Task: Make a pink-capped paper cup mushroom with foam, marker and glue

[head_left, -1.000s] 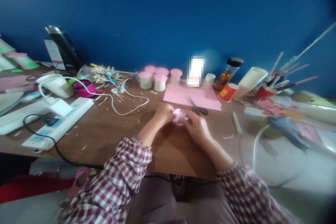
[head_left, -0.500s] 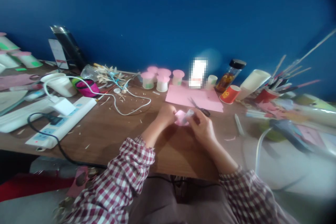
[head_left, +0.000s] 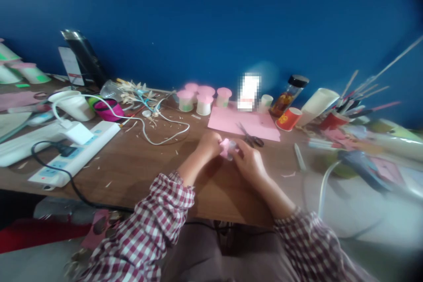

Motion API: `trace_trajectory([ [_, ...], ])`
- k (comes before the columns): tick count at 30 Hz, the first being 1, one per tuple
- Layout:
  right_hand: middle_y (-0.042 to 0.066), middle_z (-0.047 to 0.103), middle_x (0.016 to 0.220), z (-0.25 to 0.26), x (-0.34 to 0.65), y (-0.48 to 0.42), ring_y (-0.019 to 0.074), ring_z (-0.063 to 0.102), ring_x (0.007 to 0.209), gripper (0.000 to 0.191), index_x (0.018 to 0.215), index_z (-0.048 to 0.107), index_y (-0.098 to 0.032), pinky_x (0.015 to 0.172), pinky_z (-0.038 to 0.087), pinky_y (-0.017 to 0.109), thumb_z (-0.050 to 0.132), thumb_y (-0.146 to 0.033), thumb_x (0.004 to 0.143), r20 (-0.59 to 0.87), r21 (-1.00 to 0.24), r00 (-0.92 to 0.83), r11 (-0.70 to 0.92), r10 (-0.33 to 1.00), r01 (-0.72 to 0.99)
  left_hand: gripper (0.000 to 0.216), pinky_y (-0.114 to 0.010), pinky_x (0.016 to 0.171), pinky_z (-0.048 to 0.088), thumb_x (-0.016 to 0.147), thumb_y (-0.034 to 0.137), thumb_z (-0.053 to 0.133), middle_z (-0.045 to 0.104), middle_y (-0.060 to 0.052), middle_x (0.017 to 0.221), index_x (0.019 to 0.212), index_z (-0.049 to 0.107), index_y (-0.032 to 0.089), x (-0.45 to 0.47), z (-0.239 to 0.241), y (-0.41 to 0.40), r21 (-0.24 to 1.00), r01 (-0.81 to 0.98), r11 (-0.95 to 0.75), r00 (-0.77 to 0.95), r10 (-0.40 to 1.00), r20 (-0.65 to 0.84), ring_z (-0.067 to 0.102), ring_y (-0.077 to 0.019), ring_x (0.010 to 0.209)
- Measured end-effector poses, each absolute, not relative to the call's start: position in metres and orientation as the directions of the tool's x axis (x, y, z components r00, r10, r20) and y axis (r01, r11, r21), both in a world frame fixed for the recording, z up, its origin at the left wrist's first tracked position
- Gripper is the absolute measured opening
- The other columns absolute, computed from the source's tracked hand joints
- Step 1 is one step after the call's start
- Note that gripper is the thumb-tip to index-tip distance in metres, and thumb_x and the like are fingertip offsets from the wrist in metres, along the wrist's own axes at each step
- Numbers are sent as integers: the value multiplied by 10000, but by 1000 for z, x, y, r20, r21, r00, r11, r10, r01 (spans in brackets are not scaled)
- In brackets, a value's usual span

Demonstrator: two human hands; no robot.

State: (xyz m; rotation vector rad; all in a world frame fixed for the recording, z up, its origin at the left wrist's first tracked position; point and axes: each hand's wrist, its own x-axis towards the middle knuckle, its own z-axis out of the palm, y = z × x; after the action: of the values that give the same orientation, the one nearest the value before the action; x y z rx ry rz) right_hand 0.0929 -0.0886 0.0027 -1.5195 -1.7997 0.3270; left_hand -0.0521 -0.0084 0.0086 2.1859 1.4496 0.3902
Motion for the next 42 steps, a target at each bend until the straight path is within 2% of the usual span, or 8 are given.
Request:
trace_trajectory([
  [5,21,706,829,2,93,-89,151,610,650,236,1040,641,-204,610,442,221,550,-324,858,401,-675,96,223,911,703,197,-261,506,293,695,269,583,558,-25,503,561,657,147,-52,6,-8,533,782,-322,394,919,-24,440,-123,487],
  [11,27,708,870,3,94,-88,171,632,700,255,1082,636,-228,628,442,237,543,-311,859,340,-609,-19,236,940,758,204,-256,546,326,720,279,575,610,-38,557,602,684,153,-52,8,-9,537,777,-328,401,916,-22,486,-131,534],
  [14,27,701,835,5,98,-90,166,617,670,248,1066,633,-214,612,440,235,543,-317,859,348,-614,11,219,937,758,160,-255,540,325,700,232,576,630,-49,595,628,693,149,-53,5,-8,528,781,-332,400,916,-15,498,-135,549],
  [18,19,686,795,5,97,-90,153,604,645,221,1022,633,-200,604,444,221,551,-318,853,384,-686,102,210,917,696,140,-256,529,318,681,214,577,633,-51,609,628,686,144,-52,5,-8,528,779,-338,403,915,-10,494,-134,547],
  [25,21,697,811,2,96,-89,162,618,654,251,1065,632,-213,603,436,234,555,-315,849,332,-631,16,210,943,747,183,-258,536,320,719,263,565,635,-51,603,633,679,148,-51,7,-9,528,783,-330,399,917,-19,507,-137,557],
  [31,25,689,798,3,100,-91,155,620,662,242,1039,622,-191,603,460,224,548,-318,846,370,-730,136,197,919,655,115,-251,534,320,671,203,583,654,-57,639,644,681,152,-51,6,-8,510,795,-328,397,917,-29,527,-144,581],
  [38,16,701,821,3,94,-91,162,622,658,240,1056,629,-232,609,449,241,559,-311,840,316,-645,22,198,948,738,174,-263,533,307,711,241,566,628,-52,600,615,674,144,-50,14,-13,522,795,-310,388,920,-44,514,-145,567],
  [42,33,703,834,3,98,-91,163,631,688,245,1044,621,-199,620,462,233,548,-333,852,348,-718,98,198,932,667,112,-264,528,292,670,189,571,619,-44,602,626,664,144,-50,10,-11,509,798,-322,389,921,-27,496,-138,554],
])
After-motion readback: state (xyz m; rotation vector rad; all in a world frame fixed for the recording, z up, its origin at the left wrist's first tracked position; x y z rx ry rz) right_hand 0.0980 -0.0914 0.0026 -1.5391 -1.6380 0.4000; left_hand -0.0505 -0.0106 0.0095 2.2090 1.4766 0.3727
